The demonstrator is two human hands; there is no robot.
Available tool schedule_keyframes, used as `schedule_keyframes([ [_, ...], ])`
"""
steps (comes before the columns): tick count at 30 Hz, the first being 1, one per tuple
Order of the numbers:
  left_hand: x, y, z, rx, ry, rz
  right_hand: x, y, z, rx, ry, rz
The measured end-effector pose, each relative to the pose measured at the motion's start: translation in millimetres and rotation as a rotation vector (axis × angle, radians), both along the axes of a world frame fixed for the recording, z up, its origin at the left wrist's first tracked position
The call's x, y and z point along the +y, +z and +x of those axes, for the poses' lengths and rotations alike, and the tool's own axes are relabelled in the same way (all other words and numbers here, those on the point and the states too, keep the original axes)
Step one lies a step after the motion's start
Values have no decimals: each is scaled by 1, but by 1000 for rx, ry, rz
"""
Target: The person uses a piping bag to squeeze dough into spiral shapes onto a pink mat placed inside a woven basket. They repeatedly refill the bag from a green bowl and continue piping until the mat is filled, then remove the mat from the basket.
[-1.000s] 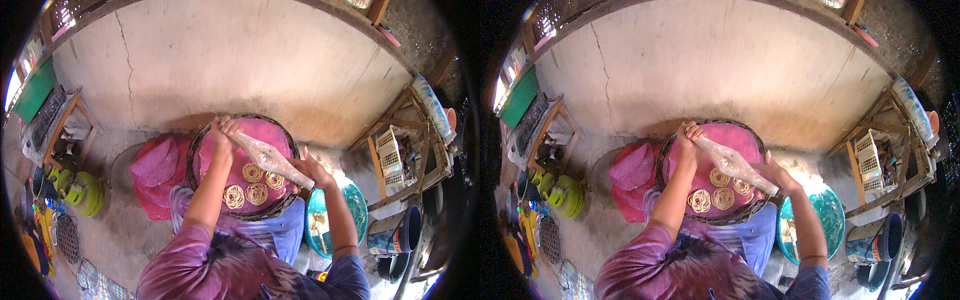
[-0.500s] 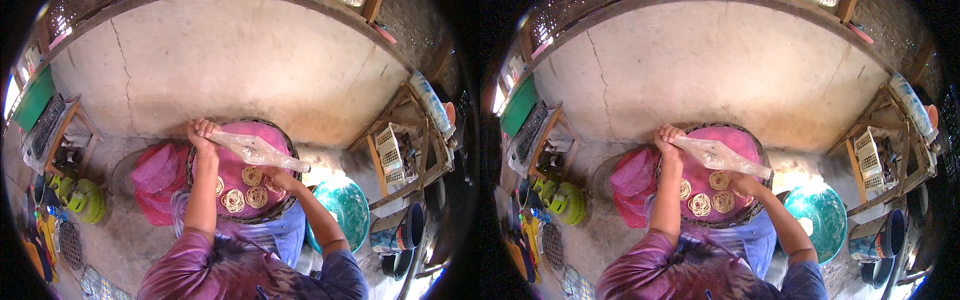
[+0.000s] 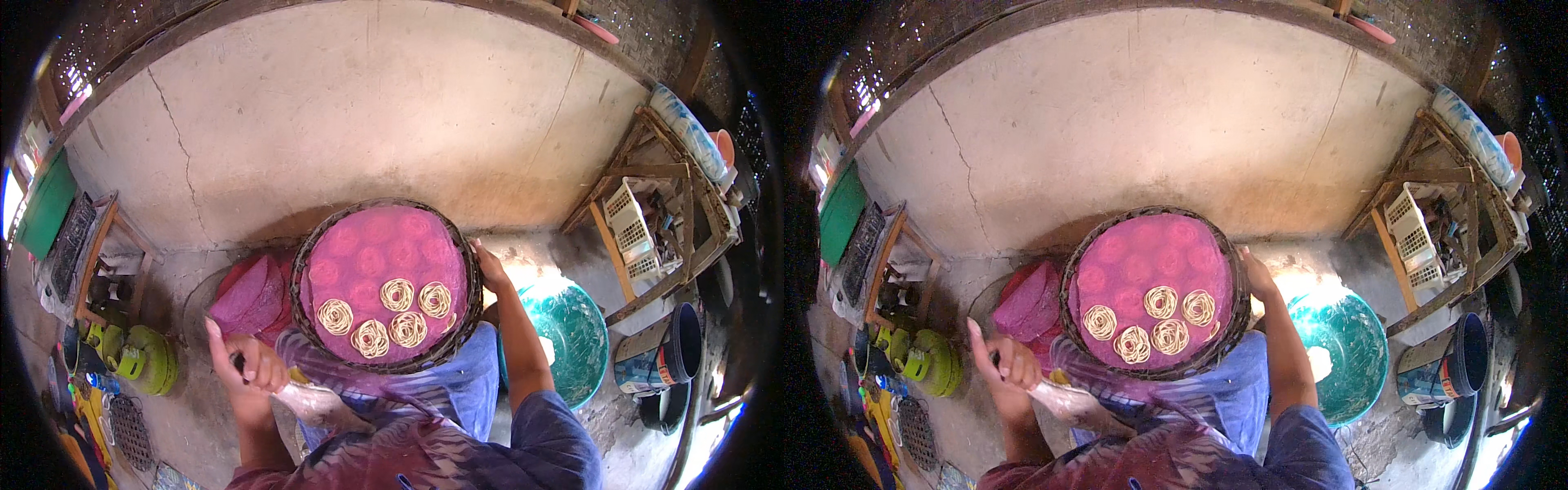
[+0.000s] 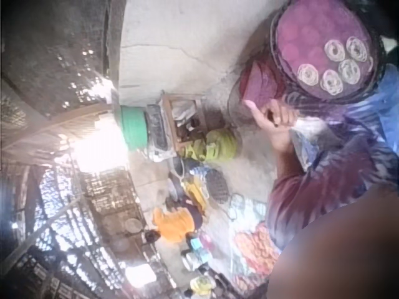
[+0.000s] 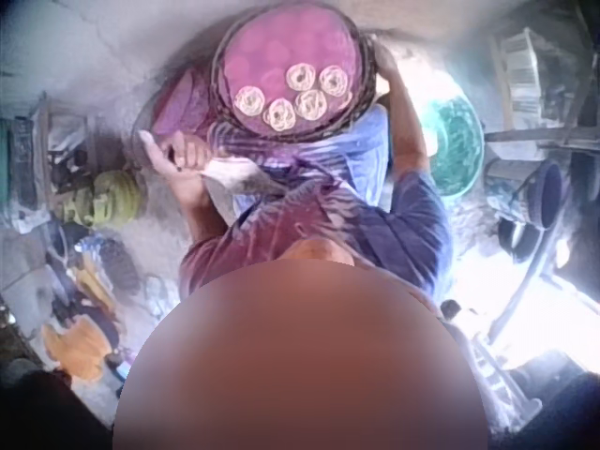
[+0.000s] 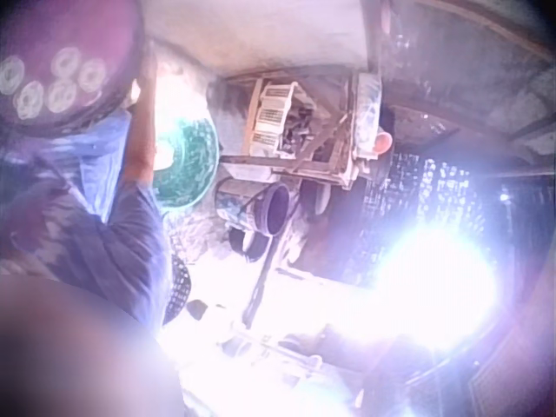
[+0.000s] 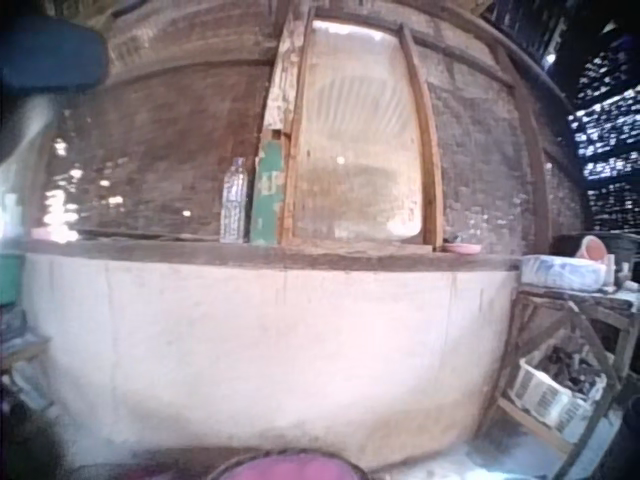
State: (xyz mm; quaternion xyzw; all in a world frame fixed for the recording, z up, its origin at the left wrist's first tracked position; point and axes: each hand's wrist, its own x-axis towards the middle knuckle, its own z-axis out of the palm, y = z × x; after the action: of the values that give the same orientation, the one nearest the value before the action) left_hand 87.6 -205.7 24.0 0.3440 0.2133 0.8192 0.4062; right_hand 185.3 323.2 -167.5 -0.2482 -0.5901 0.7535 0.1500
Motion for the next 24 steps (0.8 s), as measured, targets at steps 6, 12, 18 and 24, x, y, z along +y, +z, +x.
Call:
schedule_keyframes([
  [6,2,-33,12,-95,-14,-124,-21,-30,21,14,-292,67],
  [12,16,-38,10,-104,-93,-108,-124,-34,78,87,-778,195],
  [18,35,-24,7,-34,-118,-56,-261,-35,135,278,-504,-470],
  [24,51,-1,3,-77,-39,-20,-320,-40,149,-163,506,341],
])
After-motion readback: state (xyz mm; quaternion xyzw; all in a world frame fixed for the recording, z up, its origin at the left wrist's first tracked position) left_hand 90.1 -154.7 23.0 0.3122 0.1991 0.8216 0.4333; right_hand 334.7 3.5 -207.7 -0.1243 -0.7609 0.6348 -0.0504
